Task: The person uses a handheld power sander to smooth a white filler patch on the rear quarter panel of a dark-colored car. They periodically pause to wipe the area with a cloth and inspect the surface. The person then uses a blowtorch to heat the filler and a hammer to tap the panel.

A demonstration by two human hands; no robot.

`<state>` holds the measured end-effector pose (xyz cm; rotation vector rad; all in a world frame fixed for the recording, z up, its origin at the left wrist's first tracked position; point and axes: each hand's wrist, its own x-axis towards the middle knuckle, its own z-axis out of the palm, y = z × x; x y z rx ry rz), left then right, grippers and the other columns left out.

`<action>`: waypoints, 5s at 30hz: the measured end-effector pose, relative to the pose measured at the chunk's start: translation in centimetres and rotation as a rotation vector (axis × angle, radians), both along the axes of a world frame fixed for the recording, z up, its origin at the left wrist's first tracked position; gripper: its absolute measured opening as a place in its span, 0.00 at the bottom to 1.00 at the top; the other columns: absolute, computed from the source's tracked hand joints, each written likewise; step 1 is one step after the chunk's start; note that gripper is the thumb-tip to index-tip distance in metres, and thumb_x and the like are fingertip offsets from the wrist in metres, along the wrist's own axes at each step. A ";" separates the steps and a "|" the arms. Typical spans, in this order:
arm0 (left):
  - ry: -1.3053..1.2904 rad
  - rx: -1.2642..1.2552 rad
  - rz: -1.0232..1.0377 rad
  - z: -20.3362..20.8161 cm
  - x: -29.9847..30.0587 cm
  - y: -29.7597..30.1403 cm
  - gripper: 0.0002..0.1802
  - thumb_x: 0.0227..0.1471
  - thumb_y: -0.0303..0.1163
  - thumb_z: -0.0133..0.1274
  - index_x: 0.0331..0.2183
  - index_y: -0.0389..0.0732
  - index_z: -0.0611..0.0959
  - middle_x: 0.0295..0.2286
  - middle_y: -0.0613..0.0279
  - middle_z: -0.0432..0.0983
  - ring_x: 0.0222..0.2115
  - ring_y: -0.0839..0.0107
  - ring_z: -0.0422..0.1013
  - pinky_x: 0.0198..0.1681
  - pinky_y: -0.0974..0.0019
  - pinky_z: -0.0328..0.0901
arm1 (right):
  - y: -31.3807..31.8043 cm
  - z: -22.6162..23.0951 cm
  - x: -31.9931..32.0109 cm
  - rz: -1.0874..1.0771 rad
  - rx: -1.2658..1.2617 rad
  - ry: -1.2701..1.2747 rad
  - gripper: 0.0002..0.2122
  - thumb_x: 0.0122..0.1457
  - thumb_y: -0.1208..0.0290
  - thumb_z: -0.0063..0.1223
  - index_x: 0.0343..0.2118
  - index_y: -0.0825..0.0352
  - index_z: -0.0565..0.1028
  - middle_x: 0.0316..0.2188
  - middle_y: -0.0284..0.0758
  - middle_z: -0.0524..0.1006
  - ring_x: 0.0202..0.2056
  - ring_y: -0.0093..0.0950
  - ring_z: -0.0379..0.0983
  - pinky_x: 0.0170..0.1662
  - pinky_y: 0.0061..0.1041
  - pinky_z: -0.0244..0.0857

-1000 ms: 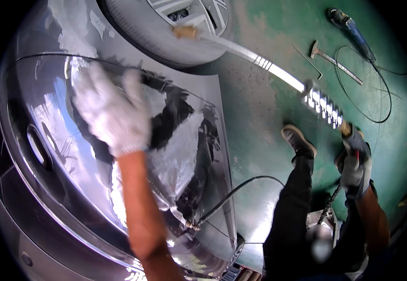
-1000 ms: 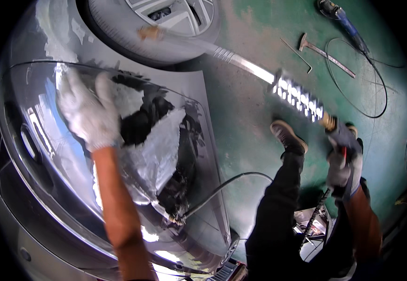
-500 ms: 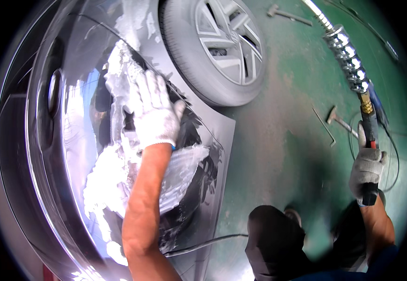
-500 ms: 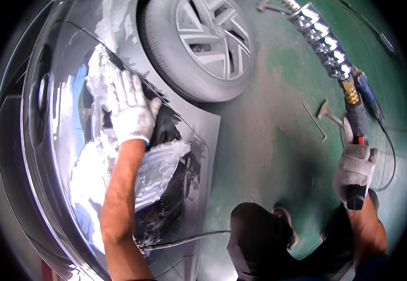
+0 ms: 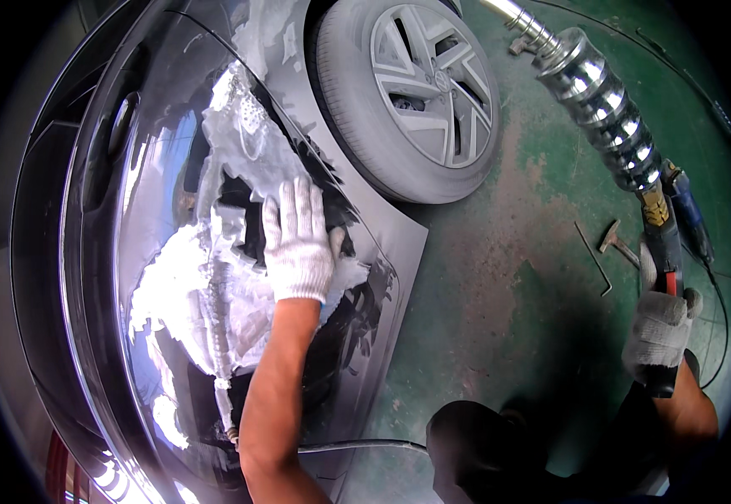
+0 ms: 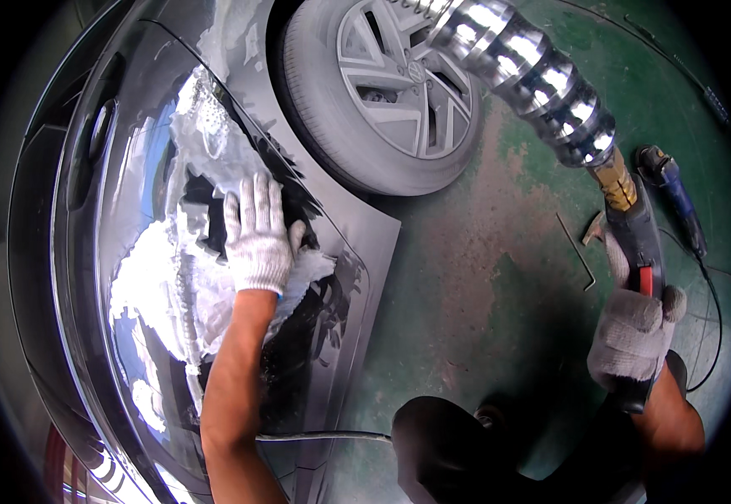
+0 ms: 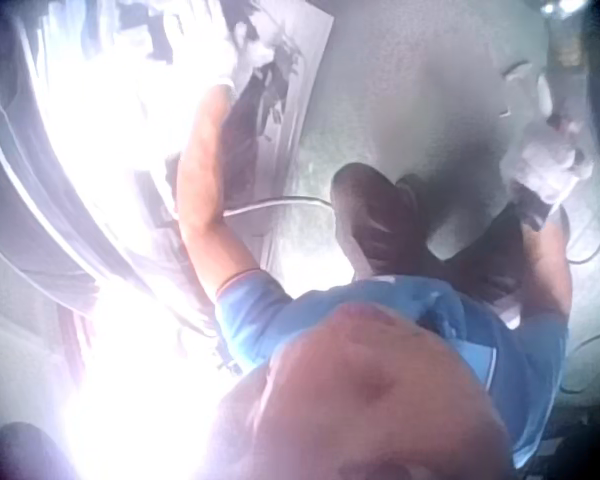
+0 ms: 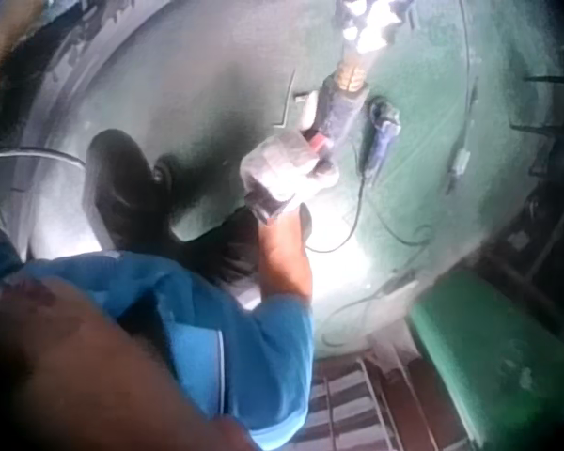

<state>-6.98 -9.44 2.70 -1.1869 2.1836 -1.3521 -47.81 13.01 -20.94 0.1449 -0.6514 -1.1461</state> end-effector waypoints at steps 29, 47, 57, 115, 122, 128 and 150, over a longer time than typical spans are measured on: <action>0.185 -0.156 0.082 -1.1 -5.6 -3.1 0.46 0.60 0.59 0.53 0.64 0.31 0.69 0.67 0.41 0.58 0.70 0.44 0.51 0.71 0.41 0.48 | 1.4 0.8 -2.8 -0.032 0.038 0.207 0.30 0.63 0.57 0.62 0.66 0.60 0.66 0.31 0.29 0.75 0.22 0.21 0.67 0.25 0.25 0.66; 2.912 0.717 -0.333 -6.0 -22.7 5.2 0.14 0.63 0.35 0.49 0.32 0.33 0.78 0.28 0.50 0.80 0.29 0.64 0.78 0.37 0.62 0.73 | -0.3 3.4 -1.9 -0.289 0.146 0.832 0.24 0.43 0.74 0.56 0.44 0.84 0.74 0.23 0.53 0.77 0.18 0.44 0.75 0.23 0.43 0.75; 2.925 0.824 -0.368 -6.6 -22.5 4.8 0.14 0.66 0.35 0.48 0.32 0.33 0.78 0.27 0.51 0.80 0.29 0.65 0.78 0.37 0.65 0.72 | 0.5 2.4 -1.9 -0.234 0.257 0.753 0.27 0.45 0.72 0.54 0.52 0.75 0.73 0.34 0.47 0.81 0.22 0.42 0.76 0.28 0.43 0.74; 3.182 0.855 -0.333 -5.1 -22.7 2.7 0.13 0.68 0.41 0.51 0.40 0.41 0.75 0.26 0.72 0.65 0.22 0.76 0.62 0.49 0.48 0.74 | 1.6 5.5 -0.1 -0.307 0.334 0.893 0.21 0.49 0.70 0.58 0.47 0.74 0.77 0.25 0.46 0.79 0.21 0.39 0.78 0.27 0.37 0.78; 3.183 0.899 -0.346 -5.4 -22.7 2.5 0.13 0.67 0.42 0.51 0.40 0.41 0.75 0.25 0.72 0.65 0.22 0.76 0.62 0.49 0.48 0.74 | 1.5 5.2 -0.2 -0.341 0.316 0.872 0.22 0.50 0.71 0.58 0.47 0.78 0.75 0.28 0.47 0.79 0.21 0.37 0.75 0.26 0.39 0.75; 3.129 0.798 -0.309 -5.2 -23.8 3.4 0.15 0.66 0.43 0.53 0.40 0.40 0.75 0.26 0.67 0.69 0.26 0.72 0.70 0.44 0.51 0.76 | 1.6 4.3 -0.5 -0.355 0.339 0.832 0.23 0.50 0.72 0.58 0.49 0.79 0.74 0.33 0.47 0.80 0.22 0.39 0.76 0.26 0.41 0.77; 3.299 0.779 -0.346 -3.0 -23.4 4.6 0.24 0.70 0.53 0.45 0.37 0.39 0.73 0.22 0.69 0.66 0.19 0.75 0.62 0.38 0.56 0.76 | 2.0 7.1 0.7 -0.461 0.187 1.137 0.24 0.47 0.69 0.63 0.47 0.80 0.77 0.22 0.47 0.79 0.19 0.37 0.77 0.25 0.34 0.78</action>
